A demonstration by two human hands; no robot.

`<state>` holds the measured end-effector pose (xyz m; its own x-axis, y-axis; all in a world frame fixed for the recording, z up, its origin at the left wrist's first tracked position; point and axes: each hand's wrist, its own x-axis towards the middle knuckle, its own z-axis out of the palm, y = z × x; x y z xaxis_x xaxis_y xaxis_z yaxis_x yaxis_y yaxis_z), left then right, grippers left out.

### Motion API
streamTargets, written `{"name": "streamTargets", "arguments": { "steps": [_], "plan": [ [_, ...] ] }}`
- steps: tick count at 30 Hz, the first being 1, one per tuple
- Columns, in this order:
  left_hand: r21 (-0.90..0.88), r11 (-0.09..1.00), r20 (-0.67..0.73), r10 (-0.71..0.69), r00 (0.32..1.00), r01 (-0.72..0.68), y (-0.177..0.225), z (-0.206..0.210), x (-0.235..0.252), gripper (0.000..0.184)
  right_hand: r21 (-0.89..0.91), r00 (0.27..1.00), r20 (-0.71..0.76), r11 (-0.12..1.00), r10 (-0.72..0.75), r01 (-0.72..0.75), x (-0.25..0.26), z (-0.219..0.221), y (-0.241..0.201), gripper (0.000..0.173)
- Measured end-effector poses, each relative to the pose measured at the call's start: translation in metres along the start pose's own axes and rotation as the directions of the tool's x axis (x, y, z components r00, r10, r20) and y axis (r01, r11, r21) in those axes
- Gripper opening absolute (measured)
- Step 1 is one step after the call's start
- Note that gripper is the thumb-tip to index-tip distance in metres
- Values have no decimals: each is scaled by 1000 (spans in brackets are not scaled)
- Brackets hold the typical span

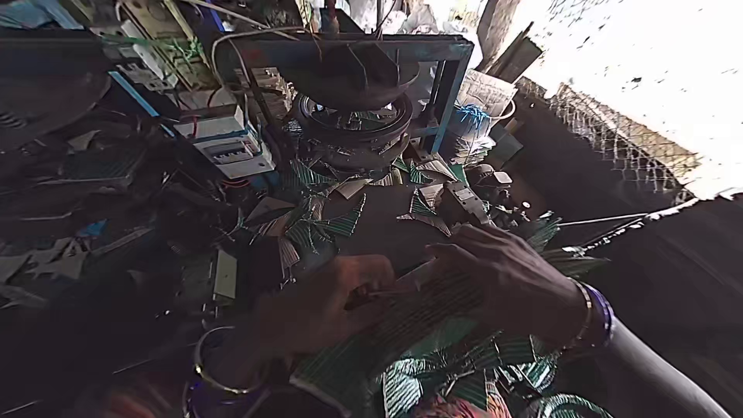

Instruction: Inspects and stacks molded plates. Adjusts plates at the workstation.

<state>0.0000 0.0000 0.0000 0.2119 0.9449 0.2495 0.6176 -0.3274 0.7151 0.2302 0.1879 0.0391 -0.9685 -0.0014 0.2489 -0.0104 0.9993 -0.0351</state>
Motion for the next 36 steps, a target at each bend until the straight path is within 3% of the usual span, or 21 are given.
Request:
{"name": "streamTargets", "arguments": {
  "steps": [2, 3, 5, 6, 7, 9, 11, 13, 15, 17, 19, 23, 25, 27, 28, 30, 31, 32, 34, 35, 36],
  "plan": [
    [36, 982, 112, -186, 976, 183, -36, 4, -37, 16, -21, 998, -57, 1000, 1, -3, -12, 2, 21, 57],
    [107, 932, 174, -360, 916, 346, -57, 12, -58, 17, -14, 998, -66, 1000, 18, -19, -21, 2, 31, 53],
    [313, 651, 187, -756, 627, 692, -89, 23, -92, 25, 6, 996, -52, 998, 71, -70, -35, -2, 43, 50],
    [341, 524, 103, -846, 523, 780, -95, 24, -107, 32, 20, 994, -13, 994, 112, -112, -37, -6, 44, 50],
    [269, 536, -11, -829, 559, 800, -94, 23, -119, 41, 38, 983, 79, 985, 164, -167, -36, -15, 42, 49],
    [51, 795, -223, -581, 783, 604, -66, 29, -109, 70, 68, 897, 345, 945, 278, -319, -29, -39, 33, 50],
    [-145, 951, -265, -304, 915, 274, -24, 49, -63, 92, 26, 884, 371, 948, 285, -317, -27, -41, 30, 52],
    [-113, 981, -267, -182, 946, 157, 1, 78, -23, 89, -9, 909, 294, 952, 295, -306, -28, -32, 31, 55],
    [-16, 978, -359, -199, 912, 207, -5, 105, -5, 78, -33, 972, 54, 974, 227, -225, -39, -6, 47, 58],
    [-2, 972, -407, -217, 887, 236, -22, 123, -7, 76, 11, 969, -124, 977, 215, -215, -56, 17, 66, 47],
    [-28, 972, -428, -223, 876, 234, -29, 143, -17, 73, 116, 952, -165, 963, 259, -242, -79, 23, 87, 43],
    [34, 982, -479, -149, 865, 188, -44, 169, -35, 33, 341, 928, -114, 891, 355, -299, -100, 5, 92, 39],
    [33, 950, -386, -274, 881, 310, -33, 150, -43, 20, 368, 917, -159, 884, 365, -288, -109, -3, 95, 35],
    [-38, 820, -149, -570, 808, 571, -8, 114, -51, 22, 405, 862, -218, 846, 457, -345, -125, -5, 101, 36],
    [-9, 794, -122, -604, 788, 607, -19, 110, -71, 20, 416, 799, -204, 789, 565, -451, -131, -8, 105, 38],
    [124, 844, -207, -492, 845, 522, -73, 114, -136, 11, 429, 604, -149, 602, 783, -674, -124, -14, 97, 33],
    [139, 809, -176, -547, 818, 571, -82, 106, -160, 10, 452, 546, -127, 539, 828, -711, -123, -15, 94, 34],
    [171, 725, -121, -656, 745, 667, -85, 92, -175, 10, 517, 549, -160, 544, 820, -662, -125, -12, 94, 37],
    [286, 481, 12, -867, 498, 829, -87, 66, -190, 13, 641, 684, -364, 703, 632, -309, -143, 16, 109, 44],
    [327, 389, 12, -913, 408, 861, -86, 57, -195, 15, 668, 697, -503, 741, 511, -61, -145, 35, 117, 43],
    [328, 364, -61, -913, 403, 872, -81, 49, -198, 20, 731, 637, -489, 679, 596, -74, -133, 35, 101, 36]
  ]
}}
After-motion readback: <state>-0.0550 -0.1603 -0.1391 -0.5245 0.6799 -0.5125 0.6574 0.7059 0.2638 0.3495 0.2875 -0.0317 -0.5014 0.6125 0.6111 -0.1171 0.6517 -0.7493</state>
